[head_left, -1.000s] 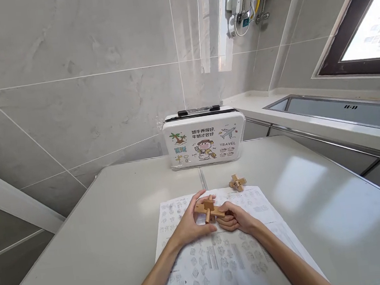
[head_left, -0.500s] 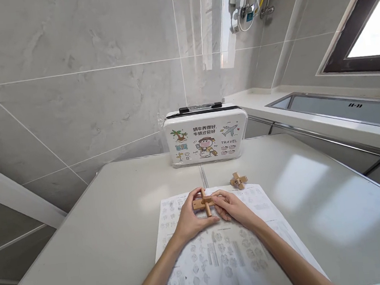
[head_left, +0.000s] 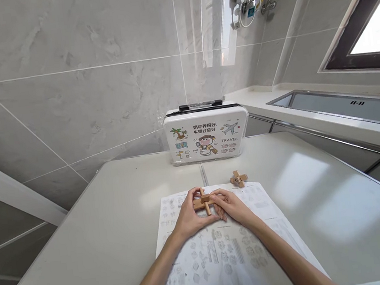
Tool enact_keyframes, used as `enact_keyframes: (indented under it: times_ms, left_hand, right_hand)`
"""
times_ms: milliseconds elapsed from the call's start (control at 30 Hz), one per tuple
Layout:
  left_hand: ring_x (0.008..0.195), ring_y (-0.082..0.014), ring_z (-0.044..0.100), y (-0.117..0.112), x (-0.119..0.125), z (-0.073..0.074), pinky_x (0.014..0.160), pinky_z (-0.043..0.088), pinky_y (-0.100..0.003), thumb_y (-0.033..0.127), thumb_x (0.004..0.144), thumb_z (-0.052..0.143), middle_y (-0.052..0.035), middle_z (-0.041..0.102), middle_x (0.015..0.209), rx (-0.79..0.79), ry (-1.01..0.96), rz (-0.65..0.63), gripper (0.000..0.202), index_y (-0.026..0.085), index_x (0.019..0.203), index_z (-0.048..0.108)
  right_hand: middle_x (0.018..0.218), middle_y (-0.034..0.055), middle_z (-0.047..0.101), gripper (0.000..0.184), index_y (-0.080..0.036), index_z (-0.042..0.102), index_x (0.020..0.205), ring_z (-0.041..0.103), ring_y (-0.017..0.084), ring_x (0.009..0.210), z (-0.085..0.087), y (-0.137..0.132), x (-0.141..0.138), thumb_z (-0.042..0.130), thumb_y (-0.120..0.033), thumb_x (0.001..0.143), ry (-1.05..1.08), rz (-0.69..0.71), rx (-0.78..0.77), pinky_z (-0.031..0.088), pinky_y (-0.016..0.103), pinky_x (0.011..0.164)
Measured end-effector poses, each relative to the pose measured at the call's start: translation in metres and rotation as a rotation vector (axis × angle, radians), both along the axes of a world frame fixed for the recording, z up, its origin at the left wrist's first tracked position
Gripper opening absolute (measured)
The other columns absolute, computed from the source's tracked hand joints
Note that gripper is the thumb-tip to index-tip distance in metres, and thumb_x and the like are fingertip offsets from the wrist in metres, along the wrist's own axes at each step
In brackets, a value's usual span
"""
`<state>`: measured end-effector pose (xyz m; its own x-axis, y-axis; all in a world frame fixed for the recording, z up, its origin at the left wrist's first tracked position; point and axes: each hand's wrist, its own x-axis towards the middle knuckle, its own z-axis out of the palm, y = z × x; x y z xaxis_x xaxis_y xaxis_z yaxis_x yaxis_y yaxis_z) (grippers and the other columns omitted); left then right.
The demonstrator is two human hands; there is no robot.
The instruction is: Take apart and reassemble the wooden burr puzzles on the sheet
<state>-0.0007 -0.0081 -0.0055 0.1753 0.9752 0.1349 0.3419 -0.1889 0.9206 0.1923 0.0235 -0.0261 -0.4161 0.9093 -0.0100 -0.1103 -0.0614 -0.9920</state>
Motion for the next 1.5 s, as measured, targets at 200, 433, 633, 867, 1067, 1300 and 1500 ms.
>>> enact_keyframes:
  times_ms: [200, 433, 633, 867, 1067, 1300, 1500]
  left_hand:
    - [0.124, -0.032, 0.063, -0.001, 0.001, 0.003, 0.102, 0.055, -0.046, 0.041, 0.06, 0.098, -0.011, 0.063, 0.131, 0.021, 0.028, 0.018, 0.092, 0.026, 0.137, 0.048]
    - [0.114, -0.0283, 0.065, -0.003, 0.001, 0.007, 0.098, 0.055, -0.043, 0.044, 0.06, 0.097, -0.0087, 0.066, 0.124, 0.055, 0.084, 0.044, 0.092, 0.025, 0.137, 0.05]
    - [0.114, -0.0292, 0.065, -0.003, -0.002, 0.009, 0.097, 0.055, -0.042, 0.041, 0.059, 0.097, -0.0082, 0.065, 0.122, 0.052, 0.09, 0.054, 0.092, 0.026, 0.138, 0.053]
    - [0.113, -0.0276, 0.063, -0.003, -0.004, 0.009, 0.096, 0.054, -0.04, 0.04, 0.062, 0.097, -0.0073, 0.062, 0.123, 0.075, 0.111, 0.032, 0.093, 0.029, 0.142, 0.05]
    - [0.109, -0.0265, 0.064, -0.003, -0.003, 0.012, 0.095, 0.054, -0.04, 0.037, 0.062, 0.096, -0.0059, 0.064, 0.116, 0.103, 0.111, 0.03, 0.09, 0.027, 0.14, 0.051]
    - [0.105, -0.0237, 0.064, -0.007, -0.003, 0.011, 0.093, 0.056, -0.039, 0.044, 0.062, 0.097, -0.0083, 0.059, 0.137, 0.193, 0.104, 0.014, 0.093, 0.029, 0.14, 0.05]
    - [0.099, -0.0219, 0.064, -0.007, -0.002, 0.008, 0.089, 0.057, -0.04, 0.038, 0.062, 0.097, -0.008, 0.059, 0.138, 0.26, 0.119, 0.013, 0.092, 0.031, 0.141, 0.05]
  right_hand:
    - [0.057, -0.006, 0.062, 0.052, -0.019, 0.064, 0.103, 0.053, 0.012, 0.038, 0.0, 0.0, -0.001, 0.07, -0.068, 0.087, 0.021, 0.003, -0.023, 0.042, 0.023, 0.039]
    - [0.055, -0.0055, 0.061, 0.049, -0.02, 0.065, 0.103, 0.053, 0.013, 0.039, 0.003, -0.003, -0.001, 0.068, -0.067, 0.089, 0.025, 0.001, 0.014, 0.042, 0.024, 0.041]
    - [0.057, -0.0079, 0.055, 0.048, -0.019, 0.065, 0.105, 0.041, 0.008, 0.036, 0.006, -0.002, 0.001, 0.067, -0.065, 0.092, 0.034, 0.039, 0.02, 0.032, 0.021, 0.039]
    - [0.056, -0.0111, 0.045, 0.044, -0.019, 0.065, 0.106, 0.029, 0.004, 0.037, 0.001, 0.0, 0.003, 0.07, -0.061, 0.092, 0.11, 0.082, -0.043, 0.021, 0.019, 0.039]
    - [0.059, -0.0092, 0.052, 0.042, -0.02, 0.065, 0.107, 0.034, 0.004, 0.037, 0.001, -0.002, 0.002, 0.068, -0.059, 0.094, 0.153, 0.09, -0.062, 0.024, 0.019, 0.039]
    - [0.063, -0.0069, 0.055, 0.042, -0.021, 0.066, 0.115, 0.04, 0.006, 0.039, -0.003, -0.002, 0.004, 0.067, -0.058, 0.096, 0.167, 0.132, -0.044, 0.031, 0.021, 0.044]
    - [0.063, -0.0068, 0.054, 0.039, -0.021, 0.067, 0.115, 0.035, 0.005, 0.04, -0.006, 0.001, 0.008, 0.069, -0.055, 0.097, 0.171, 0.152, -0.062, 0.024, 0.021, 0.043]
